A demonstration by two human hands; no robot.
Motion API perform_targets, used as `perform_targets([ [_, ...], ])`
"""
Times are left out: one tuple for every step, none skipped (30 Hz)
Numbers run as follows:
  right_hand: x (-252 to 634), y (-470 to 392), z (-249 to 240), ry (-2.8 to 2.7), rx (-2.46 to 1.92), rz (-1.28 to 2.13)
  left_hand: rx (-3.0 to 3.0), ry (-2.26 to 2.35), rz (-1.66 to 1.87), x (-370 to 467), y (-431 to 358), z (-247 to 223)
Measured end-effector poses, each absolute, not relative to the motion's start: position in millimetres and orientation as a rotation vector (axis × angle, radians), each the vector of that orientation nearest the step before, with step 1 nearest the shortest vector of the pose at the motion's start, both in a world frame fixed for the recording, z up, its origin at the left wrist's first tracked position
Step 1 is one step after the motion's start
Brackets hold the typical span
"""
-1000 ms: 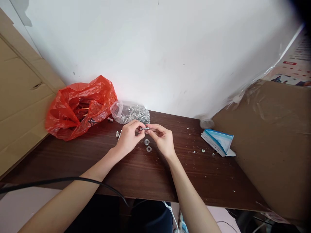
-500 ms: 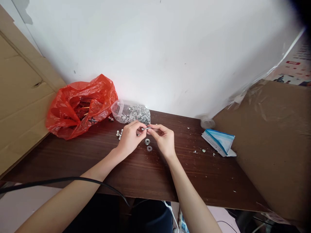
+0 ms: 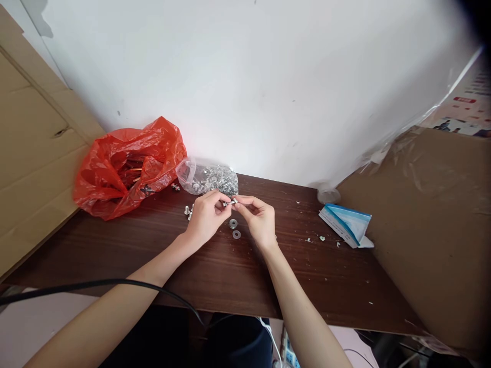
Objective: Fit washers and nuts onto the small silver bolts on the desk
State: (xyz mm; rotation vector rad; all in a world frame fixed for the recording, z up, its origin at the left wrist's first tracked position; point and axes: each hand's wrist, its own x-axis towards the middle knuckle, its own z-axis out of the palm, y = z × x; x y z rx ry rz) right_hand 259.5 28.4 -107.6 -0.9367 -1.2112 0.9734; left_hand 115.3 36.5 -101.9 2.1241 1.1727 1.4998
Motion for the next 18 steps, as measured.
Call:
perform_targets([
  [259.8, 28.4, -107.5, -1.209, -0.939, 0.974, 2.121, 1.166, 1.5, 115.3, 36.4, -101.7],
  [260.0, 28.5, -107.5, -1.205, -0.942, 0.985, 2.116, 1.154, 1.497, 115.2, 36.4, -101.6],
  [260.3, 28.7, -107.5, -1.2, -0.944, 1.004, 2.112, 1.142, 1.493, 115.1, 36.5, -101.6],
  [260.6, 28.9, -107.7, -1.194, -0.943, 1.026, 2.109, 1.131, 1.49, 114.9, 36.6, -101.6],
  [260.8, 29.2, -107.8, -1.185, -0.939, 1.049, 2.108, 1.124, 1.489, 114.8, 36.6, -101.7],
  [260.9, 29.5, -108.0, -1.175, -0.931, 1.07, 2.11, 1.122, 1.49, 114.7, 36.6, -101.8],
  [260.9, 29.8, -108.1, -1.164, -0.923, 1.085, 2.113, 1.122, 1.491, 114.6, 36.6, -102.0],
  [260.9, 30.0, -108.2, -1.151, -0.915, 1.096, 2.116, 1.126, 1.491, 114.6, 36.5, -102.2],
  [260.8, 30.0, -108.2, -1.139, -0.908, 1.104, 2.117, 1.129, 1.491, 114.6, 36.4, -102.4],
  [260.7, 29.9, -108.0, -1.126, -0.903, 1.112, 2.117, 1.132, 1.492, 114.7, 36.3, -102.5],
  [260.5, 29.7, -107.8, -1.115, -0.898, 1.119, 2.116, 1.134, 1.493, 114.8, 36.2, -102.7],
  [260.3, 29.4, -107.5, -1.104, -0.895, 1.127, 2.114, 1.136, 1.494, 114.8, 36.1, -102.8],
  [260.0, 29.1, -107.2, -1.095, -0.893, 1.136, 2.114, 1.135, 1.498, 114.9, 36.0, -103.0],
  [259.7, 28.7, -107.0, -1.085, -0.892, 1.143, 2.116, 1.132, 1.502, 115.1, 35.9, -103.1],
  [259.3, 28.4, -106.7, -1.075, -0.892, 1.149, 2.121, 1.129, 1.506, 115.2, 35.8, -103.2],
  [258.9, 28.2, -106.6, -1.065, -0.892, 1.154, 2.127, 1.128, 1.509, 115.3, 35.6, -103.3],
  [258.4, 28.0, -106.5, -1.056, -0.893, 1.157, 2.132, 1.128, 1.513, 115.5, 35.5, -103.4],
  [257.9, 27.9, -106.4, -1.046, -0.891, 1.156, 2.136, 1.13, 1.517, 115.7, 35.3, -103.4],
])
